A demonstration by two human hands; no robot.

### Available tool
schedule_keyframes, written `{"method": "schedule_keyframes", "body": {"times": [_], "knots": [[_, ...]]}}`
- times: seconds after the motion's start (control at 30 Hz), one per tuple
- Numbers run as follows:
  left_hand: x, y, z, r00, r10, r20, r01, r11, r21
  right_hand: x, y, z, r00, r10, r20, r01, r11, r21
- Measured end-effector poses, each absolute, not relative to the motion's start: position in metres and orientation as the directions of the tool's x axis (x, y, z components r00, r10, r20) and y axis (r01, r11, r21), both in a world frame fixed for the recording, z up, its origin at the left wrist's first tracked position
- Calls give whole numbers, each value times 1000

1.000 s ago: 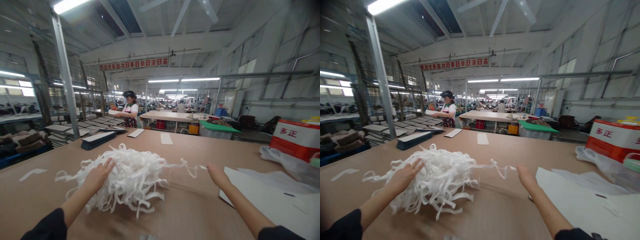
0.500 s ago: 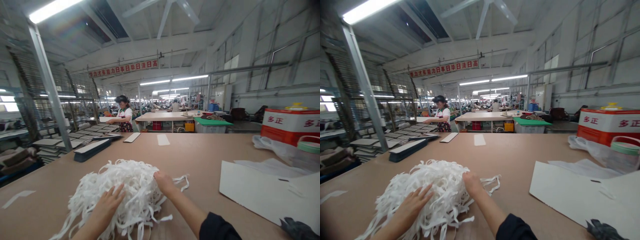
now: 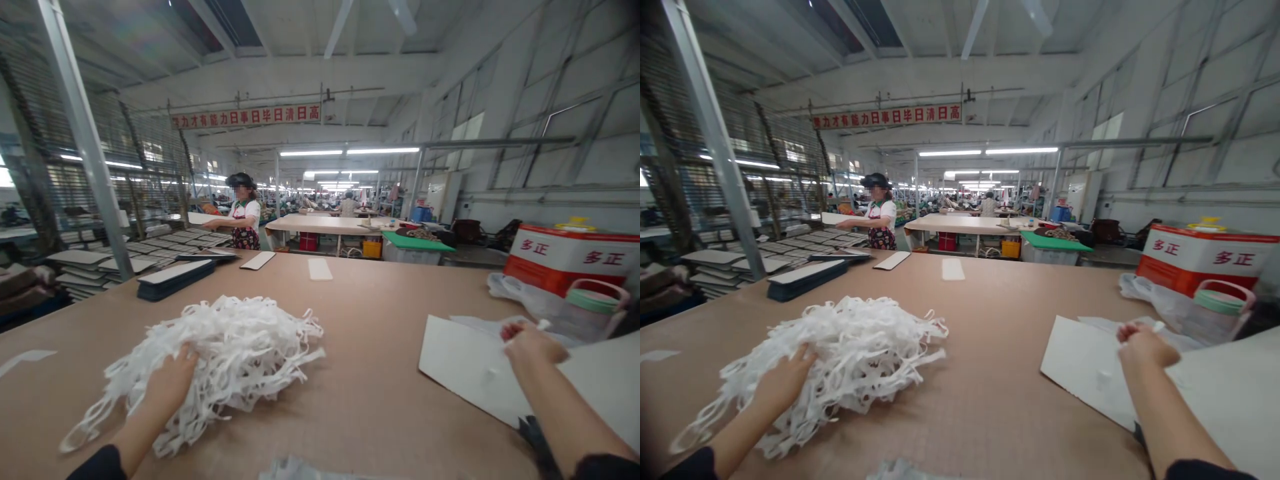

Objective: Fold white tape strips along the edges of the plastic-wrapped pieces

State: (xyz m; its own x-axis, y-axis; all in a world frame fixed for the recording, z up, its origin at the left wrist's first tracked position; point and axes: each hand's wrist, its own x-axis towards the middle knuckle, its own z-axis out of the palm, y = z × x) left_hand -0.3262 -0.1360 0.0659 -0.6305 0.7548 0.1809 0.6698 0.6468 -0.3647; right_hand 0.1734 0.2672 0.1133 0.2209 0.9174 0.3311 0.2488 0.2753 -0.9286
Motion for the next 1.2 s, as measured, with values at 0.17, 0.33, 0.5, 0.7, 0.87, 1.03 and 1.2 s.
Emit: {"method": "schedule_keyframes", "body": {"times": [0.17,0.33,0.5,0.7,0.87,1.03,1.2], "knots": [[-295,-109,84,-486,834,261,718,551,-425,197,226,125,82,982,171,123,160,-979],[-210,-67,112,-179,855,488,959,262,-108,140,122,117,-548,836,-24,-6,-32,-999],[-100,-55,105,-95,946,310,793,-116,598,101,40,97,-766,632,-119,-35,-225,-974],[-48,-50,87,-160,987,13,146,11,989,92,11,80,-833,513,-206,145,-158,-977],[-56,-57,89,-268,963,-4,112,36,993,100,12,78,-820,544,-178,163,-75,-984],[-77,-71,93,-311,949,-56,-93,28,995,119,29,72,-807,549,-217,300,65,-952],[-103,-88,87,-366,921,-133,-274,30,961,139,41,78,-716,679,-163,440,258,-860]]}}
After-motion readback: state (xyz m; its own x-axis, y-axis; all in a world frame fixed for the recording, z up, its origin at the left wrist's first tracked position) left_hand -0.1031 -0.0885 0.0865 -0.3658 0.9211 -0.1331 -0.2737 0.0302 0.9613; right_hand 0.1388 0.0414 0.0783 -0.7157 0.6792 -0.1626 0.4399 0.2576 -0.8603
